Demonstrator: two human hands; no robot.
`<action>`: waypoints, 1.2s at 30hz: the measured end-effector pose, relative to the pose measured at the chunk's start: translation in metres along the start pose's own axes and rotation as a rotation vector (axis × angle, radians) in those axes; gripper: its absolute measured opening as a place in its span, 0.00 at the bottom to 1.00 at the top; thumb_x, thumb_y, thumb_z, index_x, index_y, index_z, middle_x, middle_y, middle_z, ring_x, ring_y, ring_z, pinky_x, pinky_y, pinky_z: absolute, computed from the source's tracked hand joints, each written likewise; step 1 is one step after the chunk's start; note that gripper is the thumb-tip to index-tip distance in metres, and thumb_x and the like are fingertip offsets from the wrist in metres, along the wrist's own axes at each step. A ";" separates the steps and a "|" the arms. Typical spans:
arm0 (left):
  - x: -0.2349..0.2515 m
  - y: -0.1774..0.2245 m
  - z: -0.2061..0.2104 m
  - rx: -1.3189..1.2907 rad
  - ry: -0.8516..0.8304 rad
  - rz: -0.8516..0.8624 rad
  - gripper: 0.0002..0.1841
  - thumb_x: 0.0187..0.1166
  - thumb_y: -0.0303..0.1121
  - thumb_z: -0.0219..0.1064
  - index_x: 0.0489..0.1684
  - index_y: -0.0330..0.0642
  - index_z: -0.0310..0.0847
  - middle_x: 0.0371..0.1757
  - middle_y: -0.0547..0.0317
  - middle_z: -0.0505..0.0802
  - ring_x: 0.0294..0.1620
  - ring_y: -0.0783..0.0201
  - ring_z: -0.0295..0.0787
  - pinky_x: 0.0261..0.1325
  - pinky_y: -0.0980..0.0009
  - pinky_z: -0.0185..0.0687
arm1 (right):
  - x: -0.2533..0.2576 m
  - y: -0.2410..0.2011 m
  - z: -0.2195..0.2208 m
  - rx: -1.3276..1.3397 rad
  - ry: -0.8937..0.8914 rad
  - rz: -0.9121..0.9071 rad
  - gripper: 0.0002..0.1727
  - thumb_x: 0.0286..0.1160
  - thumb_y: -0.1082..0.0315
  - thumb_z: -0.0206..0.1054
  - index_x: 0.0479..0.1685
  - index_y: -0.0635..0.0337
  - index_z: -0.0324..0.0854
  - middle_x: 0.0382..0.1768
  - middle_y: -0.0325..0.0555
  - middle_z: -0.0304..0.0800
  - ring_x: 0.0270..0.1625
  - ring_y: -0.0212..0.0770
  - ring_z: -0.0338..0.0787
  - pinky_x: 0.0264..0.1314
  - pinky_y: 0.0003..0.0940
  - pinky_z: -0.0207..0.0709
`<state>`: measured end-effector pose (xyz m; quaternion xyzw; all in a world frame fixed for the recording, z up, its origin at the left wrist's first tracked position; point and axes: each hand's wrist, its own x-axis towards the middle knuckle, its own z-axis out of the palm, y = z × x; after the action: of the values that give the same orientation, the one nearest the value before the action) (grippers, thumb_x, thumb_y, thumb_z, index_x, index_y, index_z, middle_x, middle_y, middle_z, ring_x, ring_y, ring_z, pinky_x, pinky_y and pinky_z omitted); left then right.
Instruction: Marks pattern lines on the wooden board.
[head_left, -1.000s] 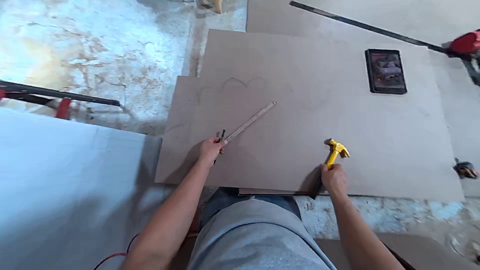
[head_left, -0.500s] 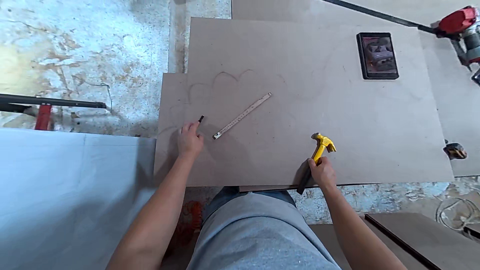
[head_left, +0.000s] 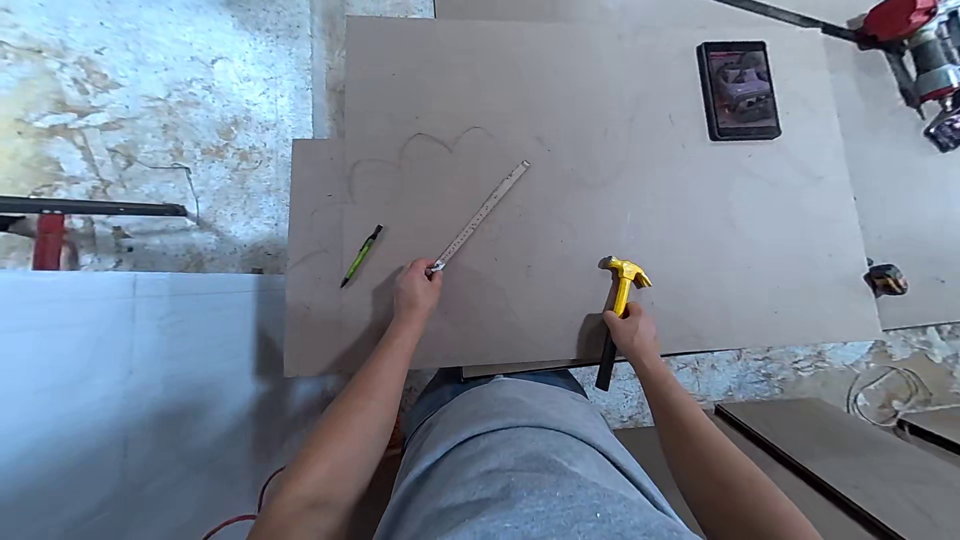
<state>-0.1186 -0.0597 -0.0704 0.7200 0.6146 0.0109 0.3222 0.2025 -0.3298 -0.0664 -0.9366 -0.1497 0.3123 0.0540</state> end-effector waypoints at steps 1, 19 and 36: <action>-0.002 0.002 0.003 -0.006 0.006 0.003 0.14 0.82 0.37 0.70 0.59 0.41 0.88 0.51 0.50 0.95 0.52 0.52 0.93 0.61 0.49 0.87 | 0.000 0.000 0.000 -0.001 0.003 0.000 0.20 0.76 0.48 0.70 0.48 0.57 0.84 0.36 0.57 0.90 0.46 0.61 0.91 0.45 0.66 0.79; 0.011 -0.002 -0.006 -0.033 0.066 -0.056 0.12 0.80 0.37 0.71 0.54 0.42 0.90 0.47 0.50 0.96 0.50 0.52 0.94 0.60 0.47 0.87 | -0.002 0.000 0.003 -0.061 0.016 0.022 0.20 0.76 0.46 0.69 0.48 0.54 0.84 0.36 0.54 0.91 0.45 0.58 0.92 0.44 0.63 0.80; 0.042 -0.006 -0.017 -0.031 0.067 -0.026 0.14 0.82 0.38 0.69 0.57 0.41 0.89 0.47 0.50 0.96 0.52 0.50 0.94 0.61 0.45 0.86 | -0.001 -0.006 0.000 -0.119 -0.019 0.032 0.21 0.77 0.45 0.67 0.51 0.54 0.84 0.40 0.54 0.92 0.49 0.57 0.92 0.48 0.62 0.81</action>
<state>-0.1207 -0.0141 -0.0764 0.7061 0.6342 0.0403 0.3124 0.2001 -0.3247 -0.0650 -0.9374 -0.1538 0.3124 -0.0083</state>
